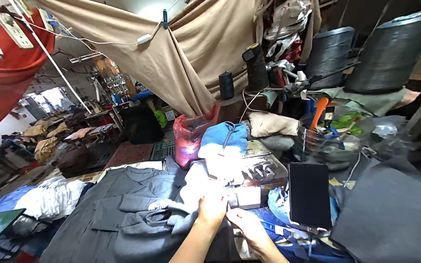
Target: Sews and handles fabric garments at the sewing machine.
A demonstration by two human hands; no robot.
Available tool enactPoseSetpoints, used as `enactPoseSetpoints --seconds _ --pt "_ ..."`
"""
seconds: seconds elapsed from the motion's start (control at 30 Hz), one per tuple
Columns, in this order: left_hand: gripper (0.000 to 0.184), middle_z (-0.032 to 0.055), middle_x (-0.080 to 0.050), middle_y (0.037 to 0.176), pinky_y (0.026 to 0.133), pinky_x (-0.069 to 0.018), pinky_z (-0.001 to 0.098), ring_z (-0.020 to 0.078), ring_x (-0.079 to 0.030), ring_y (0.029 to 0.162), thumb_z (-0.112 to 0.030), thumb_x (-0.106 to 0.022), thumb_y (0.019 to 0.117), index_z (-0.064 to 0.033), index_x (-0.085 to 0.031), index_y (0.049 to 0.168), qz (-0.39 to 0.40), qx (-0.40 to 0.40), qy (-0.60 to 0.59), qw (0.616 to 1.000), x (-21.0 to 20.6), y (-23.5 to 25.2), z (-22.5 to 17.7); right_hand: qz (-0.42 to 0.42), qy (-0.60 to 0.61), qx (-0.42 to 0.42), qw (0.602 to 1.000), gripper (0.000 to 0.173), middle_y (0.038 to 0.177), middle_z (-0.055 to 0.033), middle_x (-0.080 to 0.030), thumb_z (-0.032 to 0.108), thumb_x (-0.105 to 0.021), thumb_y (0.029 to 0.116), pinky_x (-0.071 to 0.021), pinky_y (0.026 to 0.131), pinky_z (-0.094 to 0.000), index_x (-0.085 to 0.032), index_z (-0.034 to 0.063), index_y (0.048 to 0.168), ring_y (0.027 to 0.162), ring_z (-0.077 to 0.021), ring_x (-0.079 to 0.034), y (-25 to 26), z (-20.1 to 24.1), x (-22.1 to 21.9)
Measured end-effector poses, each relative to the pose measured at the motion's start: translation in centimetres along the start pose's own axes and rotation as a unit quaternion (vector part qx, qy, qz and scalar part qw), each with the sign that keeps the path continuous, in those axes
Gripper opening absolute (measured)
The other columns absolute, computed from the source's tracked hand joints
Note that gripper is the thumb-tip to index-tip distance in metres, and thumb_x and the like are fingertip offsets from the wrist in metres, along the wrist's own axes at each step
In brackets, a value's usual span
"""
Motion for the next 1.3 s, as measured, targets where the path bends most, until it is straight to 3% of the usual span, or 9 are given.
enactPoseSetpoints --seconds 0.17,0.33,0.43,0.6,0.73,0.93,1.07,1.17,1.3 --pt "0.05 0.017 -0.068 0.126 0.108 -0.046 0.0513 0.0304 -0.062 0.122 -0.042 -0.068 0.0931 -0.0039 -0.07 0.125 0.069 -0.004 -0.035 0.997 2.0 0.8 1.8 0.01 0.012 0.004 1.0 0.008 0.066 0.0054 -0.06 0.009 -0.071 0.0889 -0.0462 0.056 -0.0215 -0.069 0.0087 0.082 0.058 -0.0031 -0.054 0.1 0.3 -0.3" --pt "0.036 0.0125 -0.073 0.098 0.089 -0.0544 0.0419 0.0216 -0.068 0.093 -0.037 -0.067 0.094 -0.0022 -0.075 0.101 -0.001 -0.06 -0.098 0.993 5.6 -2.1 3.1 0.052 0.007 -0.011 0.999 0.007 0.073 0.0034 -0.067 0.011 -0.073 0.0896 -0.0547 0.067 -0.0241 -0.072 0.0063 0.085 0.067 -0.0046 -0.063 -1.7 -0.4 -0.4" --pt "0.029 0.0129 -0.077 0.096 0.087 -0.0575 0.0517 0.0291 -0.074 0.093 -0.029 -0.062 0.099 -0.0045 -0.078 0.104 -0.028 -0.055 -0.014 0.998 3.8 -5.3 1.2 0.062 0.005 -0.014 0.998 0.011 0.068 0.0069 -0.066 0.013 -0.073 0.0886 -0.0514 0.063 -0.0215 -0.073 0.0094 0.078 0.063 -0.0012 -0.059 -2.8 -0.5 -0.7" --pt "0.015 0.0074 -0.067 0.062 0.049 -0.0566 0.0446 0.0246 -0.07 0.057 -0.017 -0.069 0.088 -0.0074 -0.078 0.082 -0.23 -0.152 0.098 0.956 0.4 -8.5 -1.2 0.063 -0.012 -0.003 0.998 0.014 0.062 0.0109 -0.06 0.01 -0.069 0.0887 -0.045 0.056 -0.018 -0.069 0.0123 0.075 0.055 0.0021 -0.052 -3.5 -0.9 -0.6" --pt "0.022 0.014 -0.072 0.071 0.059 -0.0588 0.0493 0.0323 -0.074 0.068 -0.018 -0.064 0.0941 -0.003 -0.079 0.087 -0.183 -0.094 0.099 0.974 0.4 -5.8 -1.3 0.026 -0.033 -0.011 0.999 0.015 0.063 0.0093 -0.06 0.005 -0.067 0.0904 -0.0449 0.056 -0.0186 -0.07 0.0091 0.077 0.055 0.0015 -0.052 -2.3 0.1 -0.3" --pt "0.036 0.017 -0.068 0.127 0.108 -0.0462 0.0503 0.0325 -0.061 0.126 -0.03 -0.05 0.1058 -0.0045 -0.073 0.119 0.02 0.029 0.052 0.998 0.2 0.4 -0.4 -0.033 -0.094 0.029 0.995 0.015 0.071 0.0038 -0.065 0.012 -0.069 0.0934 -0.0497 0.065 -0.0251 -0.072 0.0061 0.08 0.066 -0.0023 -0.059 0.4 2.3 -0.1" --pt "0.037 0.016 -0.071 0.121 0.106 -0.0482 0.0481 0.0301 -0.065 0.119 -0.034 -0.058 0.1017 -0.0037 -0.073 0.118 0.013 0.029 -0.006 0.999 0.8 0.0 0.2 -0.039 -0.101 0.038 0.993 0.013 0.075 0.0023 -0.07 0.013 -0.072 0.0922 -0.0526 0.069 -0.0256 -0.076 0.0063 0.083 0.071 -0.0022 -0.063 -0.2 2.3 0.0" --pt "0.032 0.0123 -0.076 0.098 0.085 -0.0586 0.0516 0.0292 -0.074 0.095 -0.035 -0.068 0.0935 -0.0057 -0.078 0.102 -0.113 -0.014 -0.022 0.993 2.1 -3.0 1.6 -0.028 -0.099 0.034 0.994 0.013 0.071 0.0035 -0.068 0.014 -0.073 0.0905 -0.0527 0.068 -0.0243 -0.074 0.006 0.08 0.068 -0.0013 -0.062 -2.3 1.2 0.6" --pt "0.031 0.0123 -0.076 0.091 0.076 -0.0588 0.0556 0.0315 -0.075 0.086 -0.035 -0.07 0.0932 -0.0058 -0.079 0.098 -0.116 -0.02 0.025 0.993 1.9 -7.7 5.0 -0.023 -0.062 0.062 0.996 0.009 0.079 0.0022 -0.073 0.013 -0.072 0.0891 -0.0574 0.073 -0.0217 -0.077 0.0046 0.088 0.074 -0.0013 -0.067 -5.7 -0.2 1.7"
Point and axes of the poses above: each hand's wrist, its own y-axis towards the middle knuckle, its own x-axis out of the back of the hand, z = x × y, the point moved 9 cm from there along y, towards the middle knuckle
